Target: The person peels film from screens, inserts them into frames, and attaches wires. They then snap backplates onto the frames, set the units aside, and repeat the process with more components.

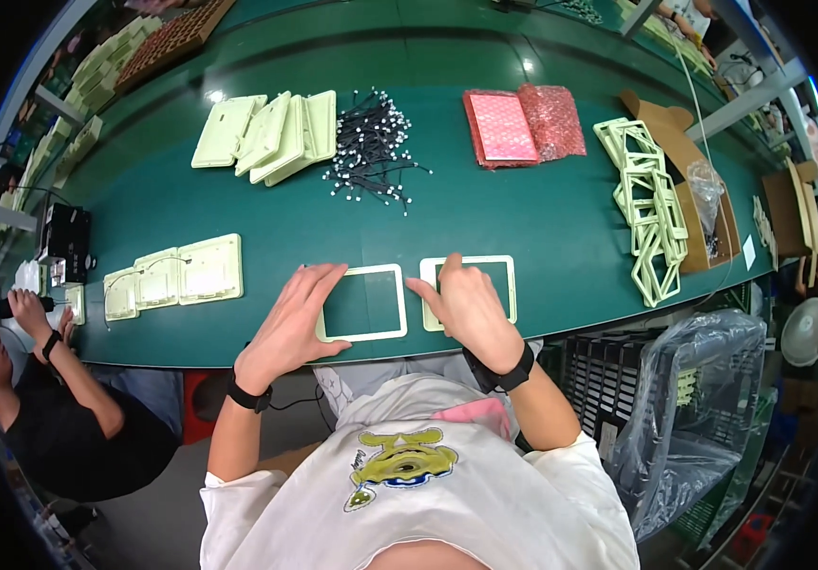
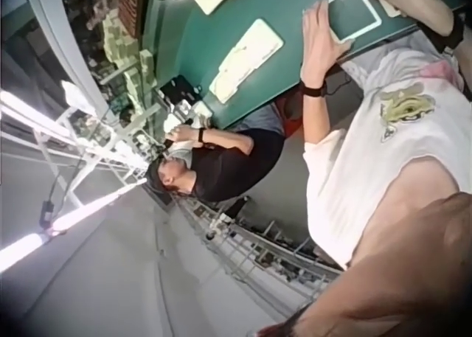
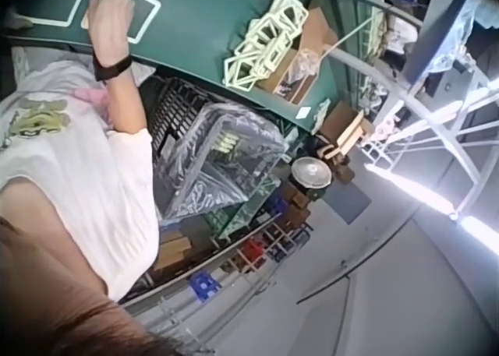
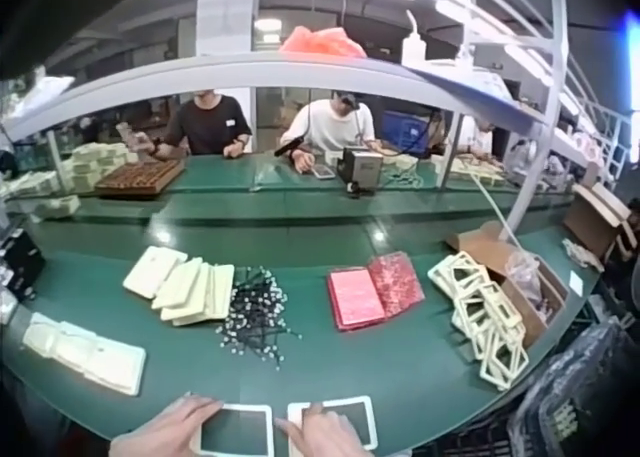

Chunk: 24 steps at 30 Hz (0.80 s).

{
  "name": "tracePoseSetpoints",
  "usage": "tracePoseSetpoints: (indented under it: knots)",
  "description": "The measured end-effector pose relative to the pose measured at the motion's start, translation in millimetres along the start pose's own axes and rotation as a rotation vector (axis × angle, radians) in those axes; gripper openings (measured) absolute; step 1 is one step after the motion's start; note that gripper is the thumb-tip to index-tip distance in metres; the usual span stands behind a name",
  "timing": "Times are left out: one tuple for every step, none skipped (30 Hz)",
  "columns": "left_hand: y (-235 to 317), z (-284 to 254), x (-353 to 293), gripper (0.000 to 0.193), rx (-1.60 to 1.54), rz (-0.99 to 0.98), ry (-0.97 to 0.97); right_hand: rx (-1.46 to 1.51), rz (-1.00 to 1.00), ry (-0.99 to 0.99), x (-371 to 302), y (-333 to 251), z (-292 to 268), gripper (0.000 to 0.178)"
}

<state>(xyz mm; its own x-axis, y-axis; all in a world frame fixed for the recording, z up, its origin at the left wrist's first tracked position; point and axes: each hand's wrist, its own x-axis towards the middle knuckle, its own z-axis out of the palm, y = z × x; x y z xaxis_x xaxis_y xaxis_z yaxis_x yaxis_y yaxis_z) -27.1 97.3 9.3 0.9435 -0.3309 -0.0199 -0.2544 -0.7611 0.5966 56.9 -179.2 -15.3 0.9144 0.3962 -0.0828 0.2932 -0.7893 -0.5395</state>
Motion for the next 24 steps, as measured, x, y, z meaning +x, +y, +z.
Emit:
tracePoseSetpoints:
  knots:
    - [0.5, -1.0, 1.4, 0.105, 0.019, 0.0, -0.002, -0.039, -0.003, -0.003, -0.1, -2.1, -5.6, 0.039]
    - [1.4, -2.5, 2.3, 0.105, 0.038, 0.0, -0.004, -0.048, 0.002, 0.003, 1.9, -3.2, -14.6, 0.039]
    - [2.4, -4.7, 2.6, 0.104, 0.057, 0.0, -0.004, -0.118, -0.016, 0.05, 6.9, -3.7, -27.3, 0.04]
    - [6.2, -7.8, 2.0, 0.104, 0.05, 0.015, 0.0, -0.193, -0.031, 0.1, 13.4, 0.1, -43.1, 0.041]
    - [11.7, -12.5, 0.0, 0.1, 0.033, 0.005, 0.024, -0.271, -0.038, 0.153, 19.7, 8.9, -58.2, 0.041]
    - [16.7, -20.0, -5.9, 0.096, 0.025, -0.017, 0.05, -0.275, -0.036, 0.219, 32.9, 22.8, -72.1, 0.041]
    - [19.6, -24.5, -6.7, 0.091, 0.018, -0.041, 0.078, -0.277, -0.038, 0.286, 52.2, 41.4, -87.5, 0.04]
    - [22.0, -25.9, -3.5, 0.091, 0.018, -0.028, 0.086, -0.269, -0.059, 0.286, 73.3, 63.0, -104.6, 0.042]
    - [25.7, -27.9, -1.9, 0.084, -0.021, -0.029, 0.113, -0.251, -0.088, 0.284, 96.1, 80.6, -111.4, 0.045]
    - [28.8, -28.9, 2.4, 0.076, -0.061, -0.027, 0.14, -0.253, -0.094, 0.295, 116.5, 92.1, -108.3, 0.045]
    - [31.9, -31.2, 4.3, 0.069, -0.093, -0.039, 0.176, -0.39, -0.12, 0.423, 139.3, 95.0, -101.5, 0.055]
    - [36.3, -29.7, 9.8, 0.069, -0.074, -0.05, 0.197, -0.521, -0.149, 0.556, 156.4, 97.3, -94.4, 0.067]
    - [38.6, -22.7, 19.6, 0.059, -0.145, 0.013, 0.227, -0.503, -0.183, 0.563, 164.7, 94.2, -93.6, 0.067]
    - [42.4, -21.8, 28.6, 0.05, -0.191, 0.07, 0.265, -0.371, 0.031, 0.383, 173.7, 91.0, -97.7, 0.08]
    - [47.8, -19.5, 42.9, 0.045, -0.289, 0.062, 0.261, -0.247, 0.231, 0.195, 185.0, 88.1, -103.0, 0.093]
    - [53.3, -13.6, 57.5, 0.04, -0.396, 0.056, 0.262, -0.249, 0.22, 0.209, 188.1, 95.5, -102.2, 0.098]
    - [49.0, -11.5, 71.8, 0.038, -0.491, 0.032, 0.251, -0.253, 0.212, 0.222, 191.5, 100.7, -94.0, 0.103]
    - [44.3, -4.6, 91.7, 0.035, -0.604, 0.014, 0.231, -0.299, 0.253, 0.229, 191.3, 93.3, -88.8, 0.107]
    - [43.1, -2.3, 114.7, 0.034, -0.652, -0.014, 0.224, -0.352, 0.306, 0.24, 186.3, 88.0, -88.3, 0.11]
    - [43.2, -2.5, 139.5, 0.033, -0.702, -0.04, 0.213, -0.358, 0.283, 0.244, 180.0, 81.6, -89.1, 0.11]
    - [50.1, -4.4, 164.0, 0.038, -0.835, -0.136, 0.168, -0.359, 0.3, 0.237, 174.0, 73.5, -91.2, 0.114]
    - [59.1, -5.0, 191.1, 0.043, -0.972, -0.23, 0.118, -0.361, 0.324, 0.231, 166.8, 69.3, -93.1, 0.118]
    - [58.2, 4.1, 225.3, 0.052, -0.8, -0.234, 0.143, -0.367, 0.323, 0.232, 159.6, 74.7, -91.2, 0.118]
    - [59.9, 20.6, 262.3, 0.061, -0.634, -0.227, 0.158, -0.314, 0.36, 0.277, 148.0, 86.5, -94.2, 0.119]
